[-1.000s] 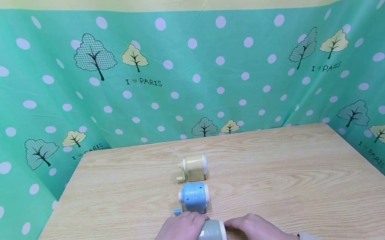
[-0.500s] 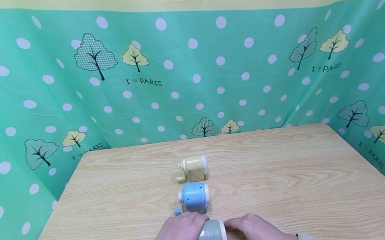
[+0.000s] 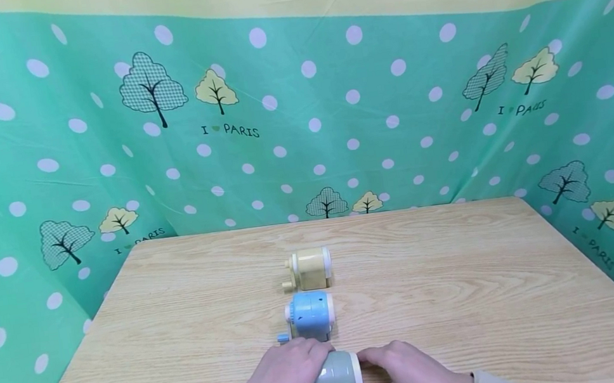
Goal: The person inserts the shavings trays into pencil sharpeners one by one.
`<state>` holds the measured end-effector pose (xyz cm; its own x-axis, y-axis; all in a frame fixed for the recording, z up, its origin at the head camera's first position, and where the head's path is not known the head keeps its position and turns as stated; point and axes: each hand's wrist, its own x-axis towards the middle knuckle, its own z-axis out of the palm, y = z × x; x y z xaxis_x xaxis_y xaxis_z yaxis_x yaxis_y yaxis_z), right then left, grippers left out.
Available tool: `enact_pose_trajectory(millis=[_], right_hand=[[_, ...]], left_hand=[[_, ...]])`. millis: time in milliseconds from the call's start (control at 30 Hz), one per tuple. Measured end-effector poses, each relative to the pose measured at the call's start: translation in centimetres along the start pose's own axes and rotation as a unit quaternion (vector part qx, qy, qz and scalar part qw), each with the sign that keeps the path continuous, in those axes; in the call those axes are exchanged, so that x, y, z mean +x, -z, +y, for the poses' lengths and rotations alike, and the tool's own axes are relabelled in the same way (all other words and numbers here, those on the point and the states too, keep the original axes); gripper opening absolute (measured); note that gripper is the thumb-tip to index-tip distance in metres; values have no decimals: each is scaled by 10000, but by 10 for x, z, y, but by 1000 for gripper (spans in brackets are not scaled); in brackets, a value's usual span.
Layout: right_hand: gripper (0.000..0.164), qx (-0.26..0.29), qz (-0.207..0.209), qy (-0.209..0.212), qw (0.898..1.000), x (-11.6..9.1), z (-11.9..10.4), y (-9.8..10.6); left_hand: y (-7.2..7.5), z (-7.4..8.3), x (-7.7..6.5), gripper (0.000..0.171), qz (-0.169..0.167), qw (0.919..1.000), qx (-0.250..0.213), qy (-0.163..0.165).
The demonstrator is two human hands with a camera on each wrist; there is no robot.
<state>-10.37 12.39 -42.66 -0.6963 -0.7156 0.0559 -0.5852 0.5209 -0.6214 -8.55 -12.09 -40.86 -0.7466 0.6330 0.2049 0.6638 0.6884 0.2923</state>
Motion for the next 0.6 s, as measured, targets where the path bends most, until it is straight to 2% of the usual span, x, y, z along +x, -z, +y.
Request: enact_pose_trajectory(millis=[233, 600], right_hand=[[55, -18, 13, 26, 10000, 1, -1, -1], [46, 254, -60, -65, 9996, 6, -6, -4]], left_hand=[[-1, 0, 0, 61, -38, 10000, -50, 33], [-1, -1, 0, 63, 7, 10000, -29, -14]])
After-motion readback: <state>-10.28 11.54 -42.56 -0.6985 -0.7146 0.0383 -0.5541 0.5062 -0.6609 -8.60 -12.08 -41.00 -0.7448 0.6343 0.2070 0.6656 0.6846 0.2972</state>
